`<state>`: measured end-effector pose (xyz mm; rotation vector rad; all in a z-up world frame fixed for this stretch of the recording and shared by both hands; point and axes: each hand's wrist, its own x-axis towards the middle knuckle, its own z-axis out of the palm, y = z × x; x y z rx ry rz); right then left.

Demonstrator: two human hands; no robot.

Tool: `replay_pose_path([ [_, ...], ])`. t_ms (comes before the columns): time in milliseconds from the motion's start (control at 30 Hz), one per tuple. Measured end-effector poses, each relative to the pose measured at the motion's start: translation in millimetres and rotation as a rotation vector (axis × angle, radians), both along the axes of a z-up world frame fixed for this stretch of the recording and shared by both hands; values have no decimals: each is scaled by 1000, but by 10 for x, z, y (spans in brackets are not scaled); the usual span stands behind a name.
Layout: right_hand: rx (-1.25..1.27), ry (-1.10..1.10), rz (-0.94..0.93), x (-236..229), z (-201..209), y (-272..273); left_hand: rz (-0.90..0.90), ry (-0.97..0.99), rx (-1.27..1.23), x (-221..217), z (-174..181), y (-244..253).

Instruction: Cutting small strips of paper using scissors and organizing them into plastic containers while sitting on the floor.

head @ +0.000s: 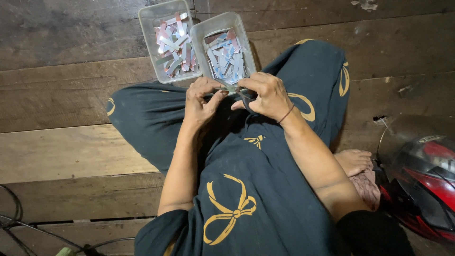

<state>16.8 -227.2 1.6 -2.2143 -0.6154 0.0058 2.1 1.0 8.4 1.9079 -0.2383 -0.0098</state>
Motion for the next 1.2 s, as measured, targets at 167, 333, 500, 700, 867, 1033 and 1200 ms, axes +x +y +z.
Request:
replay_pose_path([
  [167,2,4,-10,0,86,12,1,12,-17,-1,-104,22],
  [333,77,44,-38,35,175,47,5,-27,-54,75,25,79],
  [500,247,72,-165,100,233,27,291,-258,235,291,43,385],
  [700,285,135,-212,100,97,13,414,-277,627,466,-305,257],
  [867,200,40,-187,104,103,32,188,-425,771,686,-1585,-306],
  [1033,162,20,-170,114,100,56,94,-382,931,722,-1323,-475],
  [1200,241,73,-191,110,40,48,85,-346,812,681,-1295,-439],
])
